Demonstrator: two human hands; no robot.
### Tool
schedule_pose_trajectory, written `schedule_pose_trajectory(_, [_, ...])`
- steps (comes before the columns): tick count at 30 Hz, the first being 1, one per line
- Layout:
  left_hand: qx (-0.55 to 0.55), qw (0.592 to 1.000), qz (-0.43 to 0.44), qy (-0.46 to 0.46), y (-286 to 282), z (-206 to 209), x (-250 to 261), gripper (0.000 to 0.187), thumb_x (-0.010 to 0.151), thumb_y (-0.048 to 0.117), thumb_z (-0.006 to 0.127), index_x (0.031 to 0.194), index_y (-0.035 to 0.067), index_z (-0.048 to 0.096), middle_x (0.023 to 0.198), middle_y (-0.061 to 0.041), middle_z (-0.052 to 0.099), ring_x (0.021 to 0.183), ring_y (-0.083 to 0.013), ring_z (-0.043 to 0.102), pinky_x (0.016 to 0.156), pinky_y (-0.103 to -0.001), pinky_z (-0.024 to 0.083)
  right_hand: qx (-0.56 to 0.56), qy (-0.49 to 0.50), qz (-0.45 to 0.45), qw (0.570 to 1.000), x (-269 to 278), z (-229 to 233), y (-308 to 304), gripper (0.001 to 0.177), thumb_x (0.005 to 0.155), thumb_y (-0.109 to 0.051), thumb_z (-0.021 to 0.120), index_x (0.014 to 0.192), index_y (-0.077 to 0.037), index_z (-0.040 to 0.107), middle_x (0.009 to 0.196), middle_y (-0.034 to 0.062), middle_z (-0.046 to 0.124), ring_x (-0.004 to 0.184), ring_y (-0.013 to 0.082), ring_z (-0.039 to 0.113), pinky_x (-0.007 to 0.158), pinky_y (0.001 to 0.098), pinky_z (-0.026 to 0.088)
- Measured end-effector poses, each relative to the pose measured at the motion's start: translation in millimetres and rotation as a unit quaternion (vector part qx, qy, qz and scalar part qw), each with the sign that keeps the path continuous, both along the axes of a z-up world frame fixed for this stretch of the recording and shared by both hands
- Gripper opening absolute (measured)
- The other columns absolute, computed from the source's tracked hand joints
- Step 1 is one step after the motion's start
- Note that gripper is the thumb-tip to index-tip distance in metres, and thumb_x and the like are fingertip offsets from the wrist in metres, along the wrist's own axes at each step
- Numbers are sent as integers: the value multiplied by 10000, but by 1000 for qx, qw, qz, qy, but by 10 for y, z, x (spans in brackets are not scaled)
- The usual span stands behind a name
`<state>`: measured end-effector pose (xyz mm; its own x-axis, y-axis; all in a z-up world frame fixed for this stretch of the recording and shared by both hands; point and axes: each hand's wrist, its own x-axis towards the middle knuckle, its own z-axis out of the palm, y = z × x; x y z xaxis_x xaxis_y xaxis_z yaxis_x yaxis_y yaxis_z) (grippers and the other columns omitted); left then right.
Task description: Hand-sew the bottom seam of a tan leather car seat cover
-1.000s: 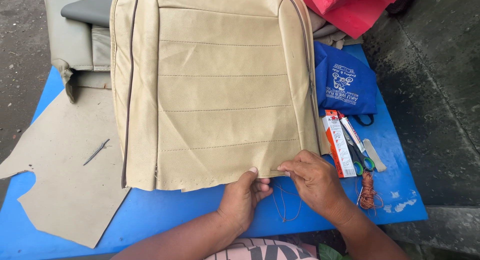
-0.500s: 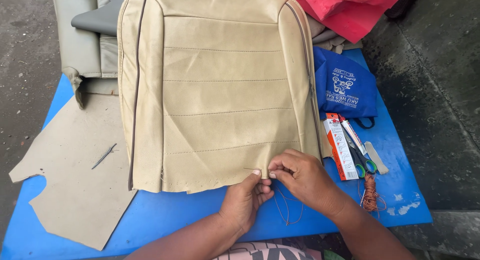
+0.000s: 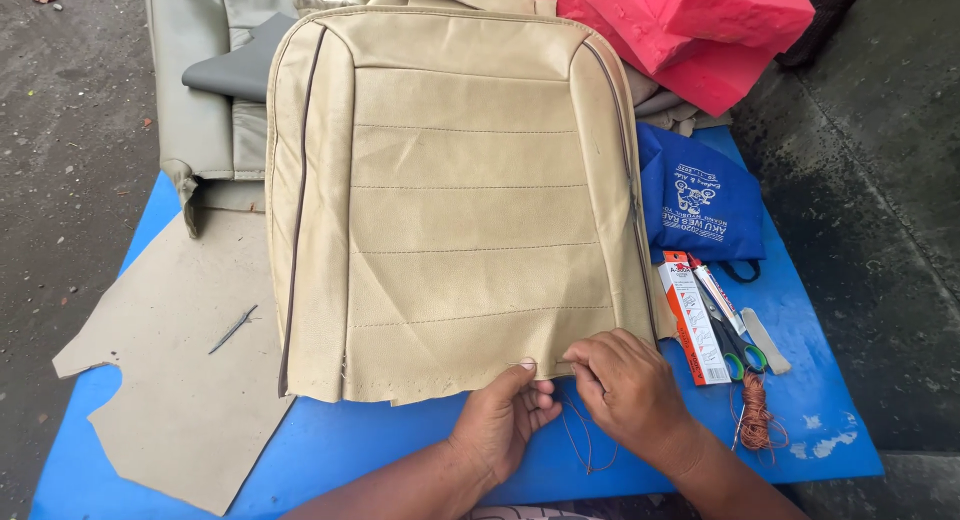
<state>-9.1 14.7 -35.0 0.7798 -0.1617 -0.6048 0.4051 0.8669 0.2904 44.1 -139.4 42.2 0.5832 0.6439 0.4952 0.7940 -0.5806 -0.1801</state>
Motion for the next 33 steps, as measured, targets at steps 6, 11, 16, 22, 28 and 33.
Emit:
schedule_pose_trajectory(6, [2,1000,-6,-1,5,8,-7,158,941,179,655,889,30,646,790,-113,691,634,-159,613,745,-376,588,19,-83,31,996,27,-49,86,235,754,85,609,875,-110,559,754,7,568,644,210,532,589,348,454])
schedule_pose_trajectory(11, [-15,1000,-9,-1,6,-28,20,148,949,197,640,916,53,628,764,-101,659,619,-156,596,769,-382,586,1,-87,40,995,46,-67,50,164,834,18,671,895,-109,588,791,24,622,691,222,578,648,355,486])
schedule_pose_trajectory(16, [9,999,-15,-28,-1,-106,27,196,978,223,636,861,66,642,747,-60,648,615,-140,600,726,-352,586,45,-89,78,992,90,-161,166,192,818,60,603,873,-104,517,782,26,551,657,220,505,619,352,448])
schedule_pose_trajectory(22, [26,999,-17,-23,45,16,55,163,987,211,650,920,64,664,746,-56,648,632,-147,609,709,-351,588,20,73,89,993,82,286,179,171,853,-36,644,1012,-99,652,901,51,639,802,227,621,736,362,521])
schedule_pose_trajectory(28, [44,997,-22,-67,12,-43,34,187,973,207,671,837,79,682,679,-39,621,654,-125,609,746,-336,591,3,51,40,998,57,183,412,87,889,-211,738,915,-133,713,860,35,563,781,233,569,696,379,508])
schedule_pose_trajectory(33, [43,998,-15,-38,-46,-42,-53,174,960,206,664,872,57,682,765,-65,652,710,-157,626,746,-345,600,76,11,97,992,-171,240,880,215,1028,-182,560,835,-92,584,844,69,477,738,264,468,677,403,426])
